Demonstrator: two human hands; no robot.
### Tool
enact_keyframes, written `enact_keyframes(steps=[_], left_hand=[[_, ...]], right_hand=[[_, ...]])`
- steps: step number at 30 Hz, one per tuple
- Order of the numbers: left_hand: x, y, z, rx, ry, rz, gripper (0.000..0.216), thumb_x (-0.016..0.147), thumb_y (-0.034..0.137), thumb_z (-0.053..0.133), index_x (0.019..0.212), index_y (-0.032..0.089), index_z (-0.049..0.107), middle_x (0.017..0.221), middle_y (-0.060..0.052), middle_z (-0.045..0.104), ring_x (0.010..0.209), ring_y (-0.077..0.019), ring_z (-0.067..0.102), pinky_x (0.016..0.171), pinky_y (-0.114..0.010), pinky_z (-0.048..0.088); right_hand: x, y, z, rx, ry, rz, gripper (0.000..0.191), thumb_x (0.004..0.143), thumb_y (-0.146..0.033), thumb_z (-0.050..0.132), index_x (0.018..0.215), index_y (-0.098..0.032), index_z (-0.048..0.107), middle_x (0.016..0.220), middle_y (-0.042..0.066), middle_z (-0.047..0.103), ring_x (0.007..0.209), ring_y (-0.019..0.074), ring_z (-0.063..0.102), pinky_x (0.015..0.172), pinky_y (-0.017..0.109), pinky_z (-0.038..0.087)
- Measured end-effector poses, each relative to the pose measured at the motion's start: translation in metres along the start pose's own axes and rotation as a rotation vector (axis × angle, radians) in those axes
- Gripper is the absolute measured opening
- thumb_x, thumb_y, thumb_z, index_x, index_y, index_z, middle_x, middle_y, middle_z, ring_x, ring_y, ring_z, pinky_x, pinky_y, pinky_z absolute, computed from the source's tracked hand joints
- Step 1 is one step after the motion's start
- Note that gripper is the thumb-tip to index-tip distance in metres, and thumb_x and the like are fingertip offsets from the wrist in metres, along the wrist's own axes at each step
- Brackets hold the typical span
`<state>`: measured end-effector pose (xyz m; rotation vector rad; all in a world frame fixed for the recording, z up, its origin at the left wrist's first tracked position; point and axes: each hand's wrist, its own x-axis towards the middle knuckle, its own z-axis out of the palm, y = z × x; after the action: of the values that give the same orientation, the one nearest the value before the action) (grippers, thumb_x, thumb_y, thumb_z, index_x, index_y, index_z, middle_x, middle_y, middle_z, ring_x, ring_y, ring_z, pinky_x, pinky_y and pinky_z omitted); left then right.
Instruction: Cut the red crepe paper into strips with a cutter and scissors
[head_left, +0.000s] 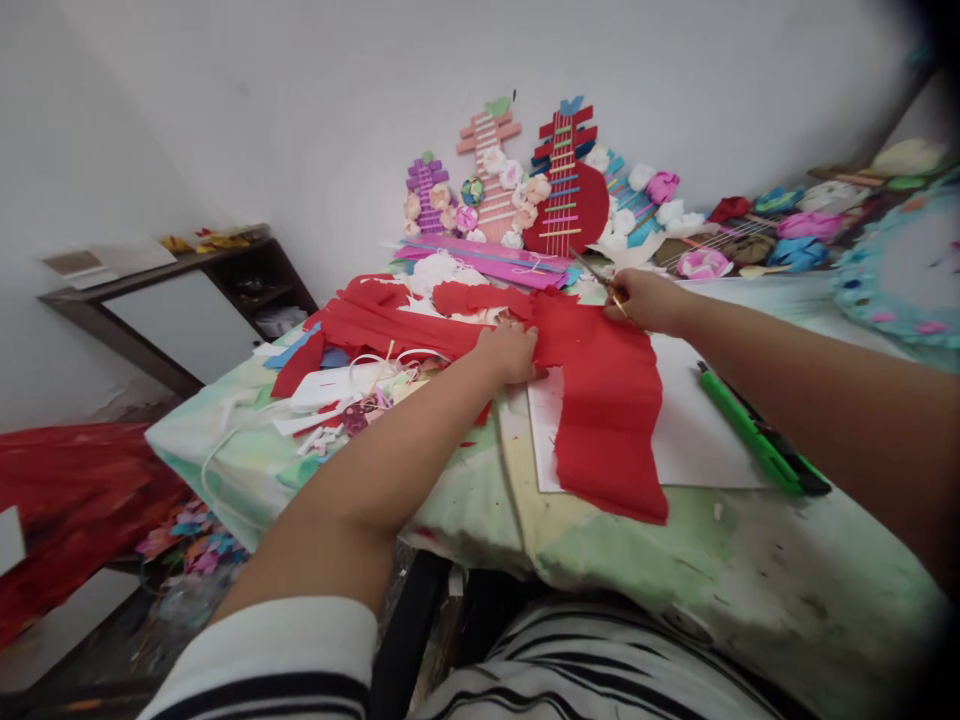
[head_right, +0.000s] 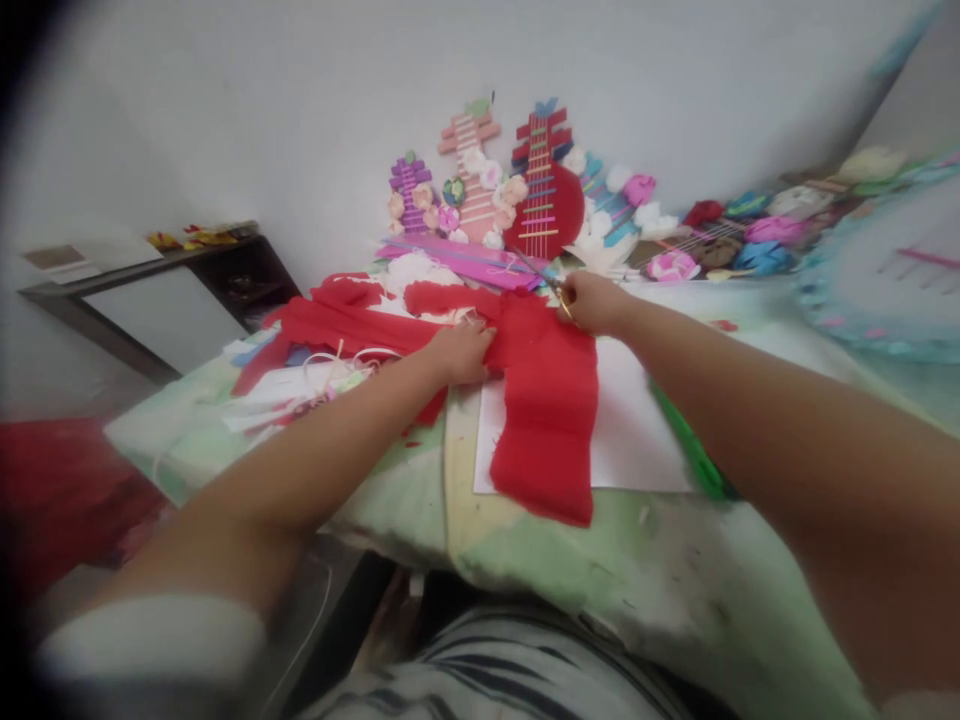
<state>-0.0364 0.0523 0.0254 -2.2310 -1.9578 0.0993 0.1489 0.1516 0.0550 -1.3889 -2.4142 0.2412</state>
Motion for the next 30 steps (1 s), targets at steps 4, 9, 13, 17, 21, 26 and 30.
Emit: enact_keyframes(steps=[4,9,13,17,21,26,30], left_hand=[[0.006,-0.004,0.01,0.03,-0.03,0.001,0.028,0.084,0.035,0.048,0.101,0.015,0.058,0.101,-0.009,0.059,0.096,-0.0234,0.054,0.081,-0.04,0.041],[0.001,-0.005,0.003,0.075,0.037,-0.049,0.022,0.083,0.019,0.047,0.101,0.014,0.06,0.107,-0.012,0.057,0.109,-0.0265,0.044,0.092,-0.042,0.03],[0.0,0.006,-0.001,0.078,0.042,-0.233,0.037,0.082,0.016,0.044,0.119,0.01,0.05,0.115,-0.021,0.051,0.112,-0.0347,0.041,0.088,-0.05,0.03],[-0.031,0.035,-0.02,0.046,0.046,-0.257,0.052,0.081,0.013,0.043,0.132,0.006,0.033,0.116,-0.024,0.049,0.106,-0.0357,0.046,0.08,-0.047,0.038],[-0.087,0.075,-0.032,-0.036,0.028,-0.002,0.039,0.083,0.037,0.044,0.112,0.013,0.054,0.102,-0.012,0.059,0.092,-0.0253,0.055,0.078,-0.036,0.044],[-0.125,0.105,-0.006,-0.252,-0.028,0.214,0.079,0.077,0.063,0.041,0.131,0.006,0.035,0.133,-0.016,0.041,0.122,-0.0298,0.036,0.1,-0.046,0.029],[-0.13,0.101,0.005,-0.285,0.015,0.196,0.06,0.081,0.05,0.048,0.126,0.011,0.044,0.127,-0.012,0.049,0.117,-0.027,0.043,0.097,-0.044,0.032]], right_hand=[[-0.012,0.005,-0.003,-0.049,-0.031,0.065,0.029,0.066,-0.045,0.056,0.066,-0.019,0.044,0.065,0.002,0.051,0.058,0.0133,0.046,0.051,0.026,0.033],[-0.03,0.022,-0.018,-0.17,-0.169,0.114,0.044,0.065,-0.061,0.05,0.074,-0.018,0.053,0.074,0.007,0.057,0.067,0.018,0.052,0.056,0.028,0.036],[-0.045,0.04,-0.024,-0.312,-0.27,0.177,0.044,0.065,-0.06,0.051,0.069,-0.017,0.057,0.065,0.007,0.058,0.064,0.0204,0.054,0.057,0.03,0.036],[-0.066,0.043,-0.028,-0.22,-0.285,0.18,0.056,0.065,-0.07,0.043,0.076,-0.017,0.057,0.069,0.007,0.059,0.064,0.0188,0.054,0.057,0.029,0.037],[-0.092,0.032,-0.04,-0.107,-0.316,0.184,0.066,0.068,-0.075,0.03,0.088,-0.016,0.053,0.069,0.006,0.056,0.054,0.0132,0.046,0.05,0.027,0.033],[-0.117,0.023,-0.052,-0.071,-0.3,0.255,0.066,0.069,-0.075,0.028,0.083,-0.015,0.05,0.062,0.005,0.052,0.044,0.0101,0.04,0.043,0.026,0.03],[-0.133,0.024,-0.053,-0.113,-0.309,0.156,0.059,0.069,-0.073,0.033,0.077,-0.017,0.05,0.068,0.007,0.058,0.054,0.0148,0.05,0.049,0.026,0.034]])
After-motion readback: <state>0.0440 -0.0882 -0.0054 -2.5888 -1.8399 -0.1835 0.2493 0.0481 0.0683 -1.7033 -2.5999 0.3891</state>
